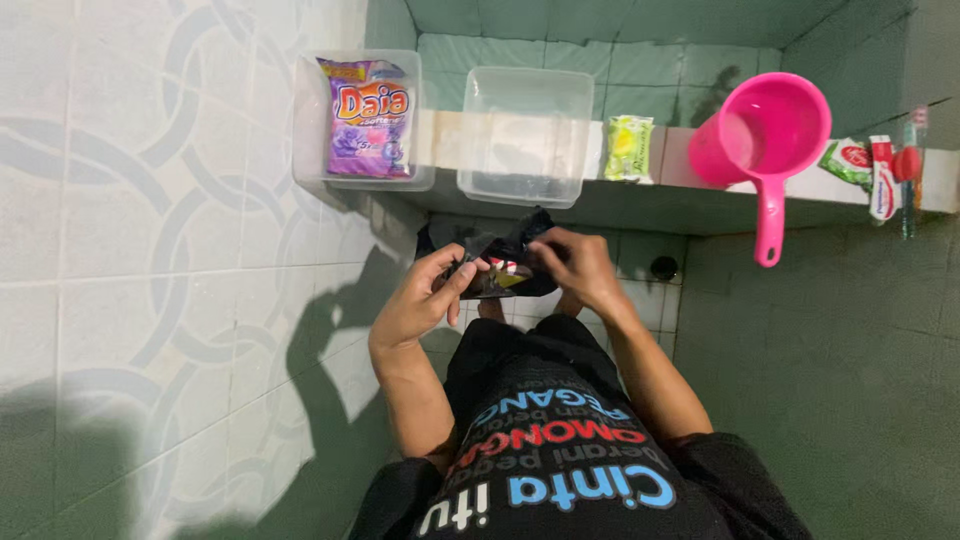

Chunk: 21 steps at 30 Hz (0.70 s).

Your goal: The person unpacks various packaged items from a black plastic bag and places them into clear plastic containers on a bathroom shelf. Items include a large purple packet and several smaller sachets, which are arranged one by one into the containers.

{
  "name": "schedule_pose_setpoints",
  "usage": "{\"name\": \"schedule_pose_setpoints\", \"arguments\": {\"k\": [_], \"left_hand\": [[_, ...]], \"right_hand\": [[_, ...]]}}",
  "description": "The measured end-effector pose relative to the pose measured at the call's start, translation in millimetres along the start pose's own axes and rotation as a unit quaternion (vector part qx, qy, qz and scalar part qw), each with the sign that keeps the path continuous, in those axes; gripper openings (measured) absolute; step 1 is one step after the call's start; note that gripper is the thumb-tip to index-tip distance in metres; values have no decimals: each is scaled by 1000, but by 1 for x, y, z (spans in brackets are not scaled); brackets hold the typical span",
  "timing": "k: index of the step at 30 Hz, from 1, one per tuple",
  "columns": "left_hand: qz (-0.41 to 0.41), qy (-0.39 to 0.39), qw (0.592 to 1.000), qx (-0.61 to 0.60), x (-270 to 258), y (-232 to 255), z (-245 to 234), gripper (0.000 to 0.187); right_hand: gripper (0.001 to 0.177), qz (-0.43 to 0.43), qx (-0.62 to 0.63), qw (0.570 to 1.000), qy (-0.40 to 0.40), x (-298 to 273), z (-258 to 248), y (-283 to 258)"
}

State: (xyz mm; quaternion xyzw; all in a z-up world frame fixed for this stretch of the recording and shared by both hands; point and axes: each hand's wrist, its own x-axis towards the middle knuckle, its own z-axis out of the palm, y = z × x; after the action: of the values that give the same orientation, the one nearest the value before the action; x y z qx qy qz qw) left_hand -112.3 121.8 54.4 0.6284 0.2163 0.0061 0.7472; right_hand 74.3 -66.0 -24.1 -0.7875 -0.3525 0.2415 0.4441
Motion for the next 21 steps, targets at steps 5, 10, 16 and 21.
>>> {"name": "schedule_pose_setpoints", "arguments": {"k": [5,10,16,21], "left_hand": [[34,-4,999,-6,-26,10,-17,24],[74,-5,996,-53,-45,12,-32,26],[80,-38,992,-91,-58,26,-42,35],[58,-74,989,-114,-53,34,-18,40]], "right_hand": [[37,-20,-2,996,-92,7,50,-13],[87,44,-238,957,-159,-14,70,-19],[86,128,-290,928,-196,-34,54,-41],[83,98,-238,957,-136,-49,27,-46]]}}
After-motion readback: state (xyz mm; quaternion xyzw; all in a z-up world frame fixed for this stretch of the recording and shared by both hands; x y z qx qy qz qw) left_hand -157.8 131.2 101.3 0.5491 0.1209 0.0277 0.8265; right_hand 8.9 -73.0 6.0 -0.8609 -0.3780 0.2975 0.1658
